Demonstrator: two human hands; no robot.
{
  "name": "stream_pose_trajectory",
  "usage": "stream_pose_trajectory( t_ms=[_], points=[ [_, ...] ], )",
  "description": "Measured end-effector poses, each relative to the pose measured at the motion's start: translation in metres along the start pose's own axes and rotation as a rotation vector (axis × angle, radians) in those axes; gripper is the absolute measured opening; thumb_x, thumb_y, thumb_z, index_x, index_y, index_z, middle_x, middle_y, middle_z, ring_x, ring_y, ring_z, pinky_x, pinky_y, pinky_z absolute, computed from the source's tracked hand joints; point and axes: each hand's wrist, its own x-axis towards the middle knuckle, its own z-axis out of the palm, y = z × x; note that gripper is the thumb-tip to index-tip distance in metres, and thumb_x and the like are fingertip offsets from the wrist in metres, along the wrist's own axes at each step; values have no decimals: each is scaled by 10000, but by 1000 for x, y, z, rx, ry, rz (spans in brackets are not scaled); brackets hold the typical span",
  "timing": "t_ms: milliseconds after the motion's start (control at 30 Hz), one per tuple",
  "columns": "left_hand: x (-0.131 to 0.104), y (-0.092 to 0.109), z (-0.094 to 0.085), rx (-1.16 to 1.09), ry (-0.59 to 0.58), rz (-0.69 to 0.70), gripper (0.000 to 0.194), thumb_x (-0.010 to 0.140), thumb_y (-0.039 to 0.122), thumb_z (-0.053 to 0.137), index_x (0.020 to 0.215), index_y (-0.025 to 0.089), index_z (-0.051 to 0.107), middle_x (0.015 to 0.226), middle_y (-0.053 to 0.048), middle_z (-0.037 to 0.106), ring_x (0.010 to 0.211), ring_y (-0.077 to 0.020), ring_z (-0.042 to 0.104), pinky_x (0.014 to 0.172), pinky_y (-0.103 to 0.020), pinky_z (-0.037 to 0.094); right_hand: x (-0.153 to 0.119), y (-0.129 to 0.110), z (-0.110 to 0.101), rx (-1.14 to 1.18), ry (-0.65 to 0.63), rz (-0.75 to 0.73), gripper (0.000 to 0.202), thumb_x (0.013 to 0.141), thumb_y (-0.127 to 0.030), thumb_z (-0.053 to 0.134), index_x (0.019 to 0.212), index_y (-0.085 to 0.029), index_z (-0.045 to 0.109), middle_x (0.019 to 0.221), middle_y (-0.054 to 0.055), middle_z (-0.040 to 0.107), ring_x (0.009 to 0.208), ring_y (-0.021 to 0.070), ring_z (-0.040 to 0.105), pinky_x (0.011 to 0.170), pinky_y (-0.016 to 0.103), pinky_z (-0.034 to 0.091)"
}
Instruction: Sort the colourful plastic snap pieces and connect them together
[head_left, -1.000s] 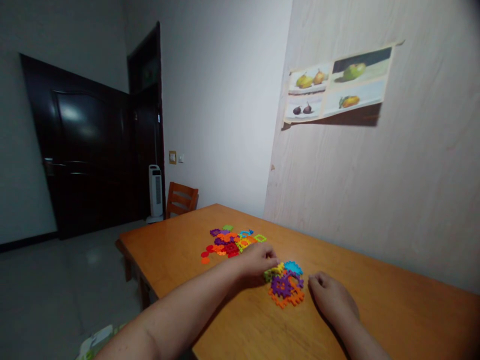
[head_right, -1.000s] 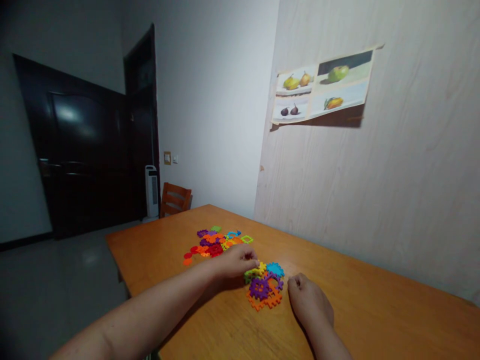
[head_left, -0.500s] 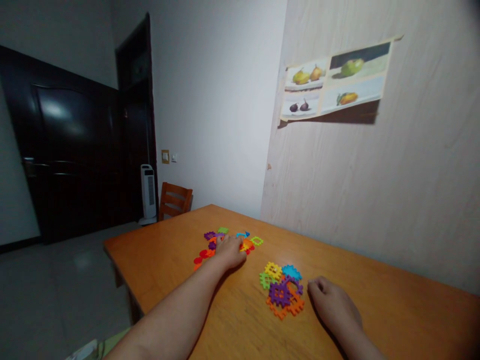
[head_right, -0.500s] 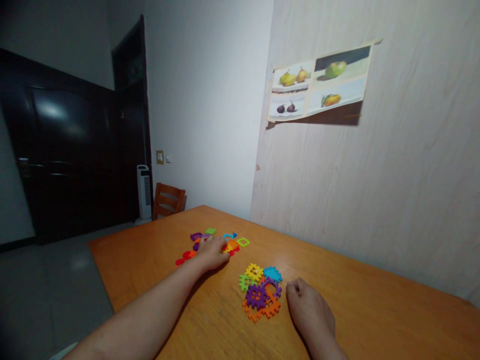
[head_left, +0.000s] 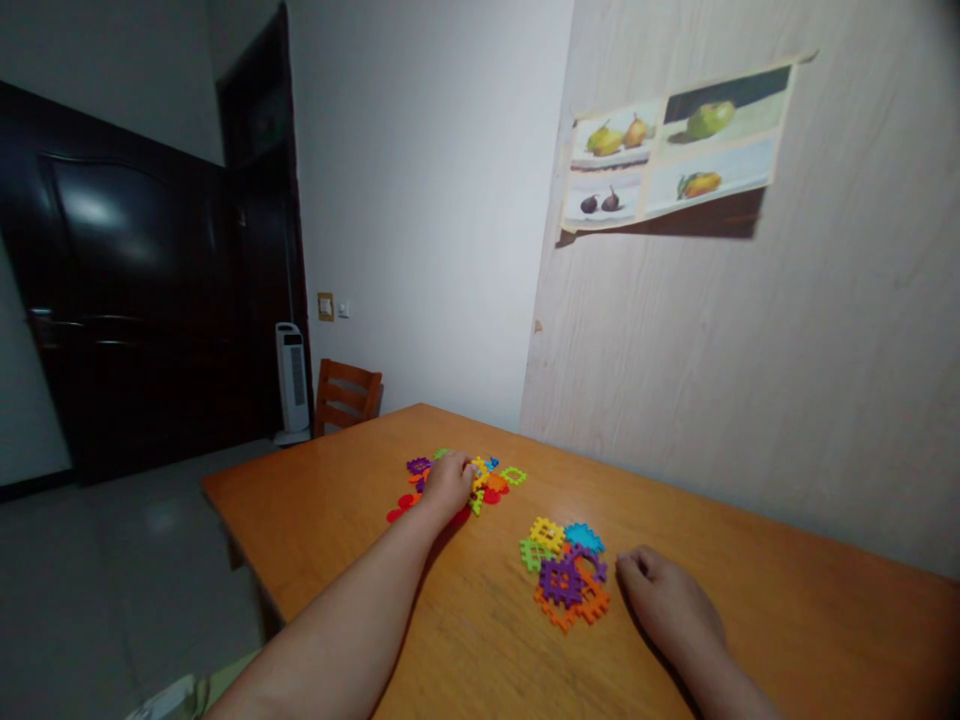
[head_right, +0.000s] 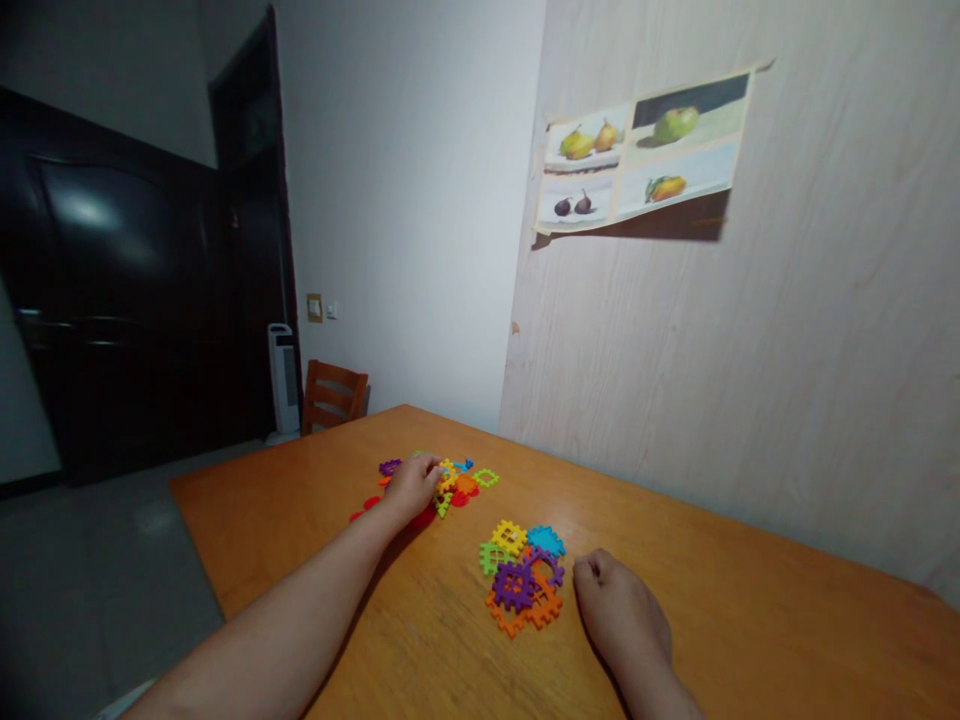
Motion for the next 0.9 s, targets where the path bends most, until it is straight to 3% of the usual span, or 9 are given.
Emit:
stream_pose_trajectory(
  t_ms=[133, 233, 333, 467, 600, 667, 733, 800, 900],
  points=[
    [1, 2, 2, -144, 57, -31, 195, 886, 276, 551, 845, 169, 709, 901, -74, 730, 905, -195, 630, 811, -292, 459, 0, 0, 0, -7, -2, 7, 370, 928, -484, 370, 751, -268, 613, 835, 47, 752, 787, 225, 673, 619, 273, 387],
    [-4, 12, 8, -398, 37, -62, 177, 855, 281, 564, 810, 157, 682, 816, -57, 705, 803, -187, 628, 742, -300, 482, 1, 0, 0, -6, 6, 12, 371, 926, -489, 371, 776, -272, 632, 860, 52, 754, 808, 226, 672, 624, 272, 386],
    [-12, 27, 18, -673, -58, -91, 164, 840, 289, 569, 813, 148, 648, 744, -38, 661, 699, -163, 607, 650, -280, 480, 0, -1, -1, -15, 3, 19, 370, 925, -486, 373, 772, -268, 629, 848, 57, 752, 806, 221, 670, 618, 267, 377],
    [-28, 50, 28, -844, -236, -59, 148, 791, 294, 635, 837, 154, 620, 719, -7, 611, 650, -120, 565, 611, -233, 442, -2, -3, -2, -20, 0, 22, 378, 928, -490, 361, 748, -256, 598, 838, 59, 745, 793, 217, 669, 605, 268, 363],
    [-42, 68, 38, -1041, -456, -157, 297, 749, 277, 673, 1008, 170, 574, 747, 13, 601, 622, -108, 581, 594, -218, 441, -1, -3, -3, -17, -4, 15, 383, 938, -484, 350, 778, -260, 617, 872, 60, 748, 822, 222, 672, 617, 273, 366],
    [-44, 69, 43, -1059, -496, -172, 350, 749, 265, 670, 1065, 170, 557, 764, 10, 603, 632, -116, 600, 600, -221, 448, 0, -2, -2, -17, -6, 6, 379, 941, -468, 355, 774, -257, 621, 880, 60, 750, 826, 218, 672, 628, 271, 371],
    [-40, 65, 44, -983, -453, -142, 338, 784, 256, 628, 1101, 159, 563, 781, -5, 617, 648, -129, 607, 616, -236, 458, 1, -1, -1, -15, -9, 8, 379, 943, -458, 359, 761, -252, 620, 862, 58, 748, 811, 211, 672, 628, 267, 371],
    [-33, 57, 40, -817, -333, -79, 288, 831, 243, 568, 1103, 154, 595, 848, -40, 657, 735, -154, 629, 685, -262, 483, 1, -1, -1, -6, -10, 14, 381, 944, -459, 363, 762, -251, 624, 838, 60, 744, 799, 209, 671, 622, 265, 370],
    [-22, 43, 26, -432, -132, 23, 266, 870, 203, 507, 1091, 174, 652, 1093, -93, 702, 1041, -208, 624, 917, -315, 476, 0, -1, 0, 1, -2, 14, 382, 941, -466, 366, 765, -252, 629, 835, 64, 744, 801, 215, 671, 621, 269, 369]
  ],
)
